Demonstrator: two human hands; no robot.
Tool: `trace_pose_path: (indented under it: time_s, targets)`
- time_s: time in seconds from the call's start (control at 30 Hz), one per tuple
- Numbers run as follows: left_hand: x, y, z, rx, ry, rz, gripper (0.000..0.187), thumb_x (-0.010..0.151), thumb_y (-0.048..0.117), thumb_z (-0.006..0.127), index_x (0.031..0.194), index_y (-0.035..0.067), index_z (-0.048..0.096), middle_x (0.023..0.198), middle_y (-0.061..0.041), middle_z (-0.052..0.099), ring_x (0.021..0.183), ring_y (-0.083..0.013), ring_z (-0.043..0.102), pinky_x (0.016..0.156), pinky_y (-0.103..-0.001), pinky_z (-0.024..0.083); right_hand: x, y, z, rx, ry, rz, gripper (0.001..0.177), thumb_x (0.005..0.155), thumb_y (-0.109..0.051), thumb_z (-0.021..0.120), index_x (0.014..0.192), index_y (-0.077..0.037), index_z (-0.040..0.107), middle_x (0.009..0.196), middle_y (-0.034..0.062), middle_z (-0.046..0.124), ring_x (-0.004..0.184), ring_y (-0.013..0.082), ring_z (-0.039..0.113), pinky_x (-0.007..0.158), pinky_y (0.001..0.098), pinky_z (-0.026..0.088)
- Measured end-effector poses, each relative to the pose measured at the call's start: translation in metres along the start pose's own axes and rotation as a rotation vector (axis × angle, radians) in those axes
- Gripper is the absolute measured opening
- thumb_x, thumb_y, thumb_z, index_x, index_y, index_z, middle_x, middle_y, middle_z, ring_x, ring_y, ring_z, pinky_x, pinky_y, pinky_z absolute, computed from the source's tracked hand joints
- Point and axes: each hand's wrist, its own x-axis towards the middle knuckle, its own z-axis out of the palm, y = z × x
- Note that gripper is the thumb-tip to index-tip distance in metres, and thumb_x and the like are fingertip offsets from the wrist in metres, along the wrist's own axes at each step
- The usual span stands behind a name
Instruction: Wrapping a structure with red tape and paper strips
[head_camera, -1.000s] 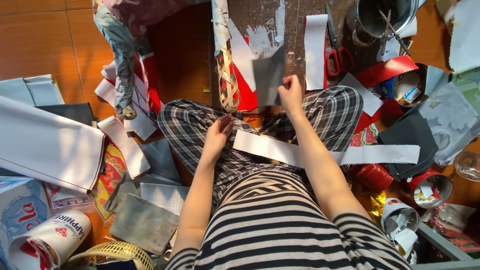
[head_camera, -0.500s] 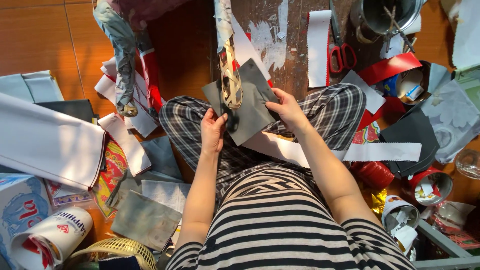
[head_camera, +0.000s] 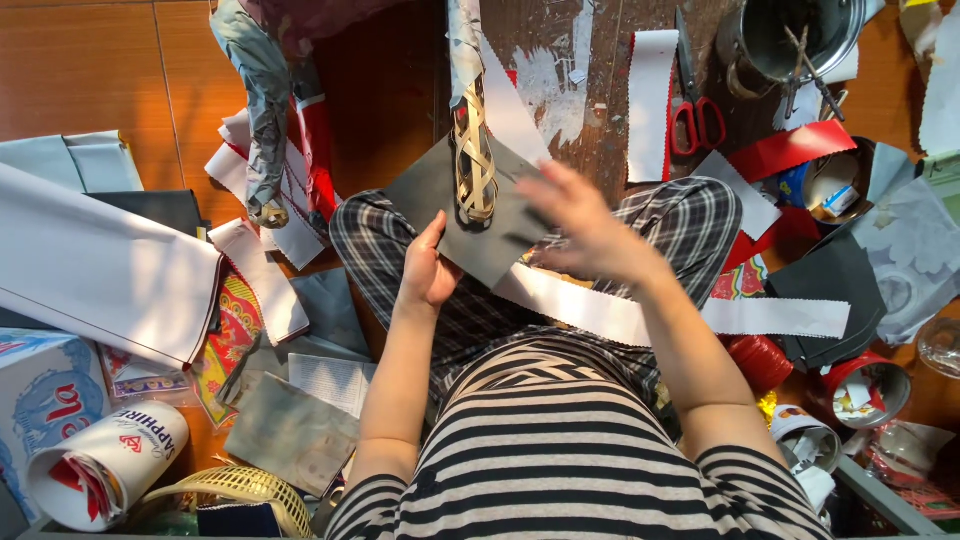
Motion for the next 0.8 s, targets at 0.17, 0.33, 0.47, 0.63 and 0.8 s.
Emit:
trace_pose_path:
  time_s: [0.17, 0.33, 0.47, 0.63, 0.8]
  targets:
    - [-0.038, 0.013, 0.049, -0.026, -0.065, -0.045, 0.064, 0.108, 0.044, 0.067, 0.144, -0.008, 0.062, 0.141, -0.034, 0.066, 0.129, -0.0504, 0.066, 0.108, -0.067, 0.055, 0.026, -0.017, 0.052, -0.1, 0.132, -0.044, 0.059, 0.075, -0.001, 0.088, 0.129, -0.017, 0.071, 0.16, 0.0182, 0.057, 0.154, 0.0435, 0.045, 0.127, 0.0592, 0.025]
    - [-0.038, -0.013, 0.044, 0.258, -0.166, 0.125, 0.079, 0.101, 0.031, 0.081, 0.166, 0.008, 0.042, 0.163, -0.025, 0.049, 0.154, -0.0562, 0.04, 0.117, -0.079, 0.039, 0.063, -0.005, 0.06, 0.095, 0.334, 0.271, 0.017, 0.091, 0.002, 0.079, 0.104, -0.003, 0.071, 0.134, 0.0146, 0.075, 0.12, 0.0378, 0.071, 0.104, 0.0519, 0.055]
    - [-0.016, -0.028, 0.063, 0.428, 0.017, 0.386, 0.056, 0.101, 0.011, 0.086, 0.148, 0.0, 0.058, 0.133, -0.026, 0.07, 0.119, -0.0379, 0.071, 0.096, -0.063, 0.062, 0.075, 0.009, 0.066, 0.154, 0.366, 0.484, 0.014, 0.096, -0.021, 0.087, 0.106, -0.018, 0.077, 0.108, 0.0006, 0.08, 0.102, 0.0234, 0.077, 0.092, 0.0391, 0.058]
    - [0.011, -0.03, 0.076, 0.392, 0.178, 0.488, 0.057, 0.091, 0.016, 0.096, 0.139, -0.002, 0.071, 0.122, -0.02, 0.078, 0.108, -0.0278, 0.075, 0.087, -0.051, 0.067, 0.086, 0.002, 0.061, 0.286, 0.395, 0.634, 0.034, 0.095, -0.018, 0.086, 0.125, -0.022, 0.07, 0.094, 0.0061, 0.081, 0.086, 0.0238, 0.079, 0.076, 0.0378, 0.061]
    - [0.009, -0.015, 0.093, 0.453, 0.116, 0.622, 0.077, 0.088, 0.012, 0.098, 0.153, 0.011, 0.057, 0.119, -0.011, 0.072, 0.108, -0.022, 0.071, 0.09, -0.041, 0.069, 0.091, 0.004, 0.055, 0.356, 0.31, 0.678, 0.051, 0.096, -0.015, 0.084, 0.14, -0.024, 0.058, 0.08, 0.0015, 0.075, 0.074, 0.0157, 0.069, 0.074, 0.0326, 0.055]
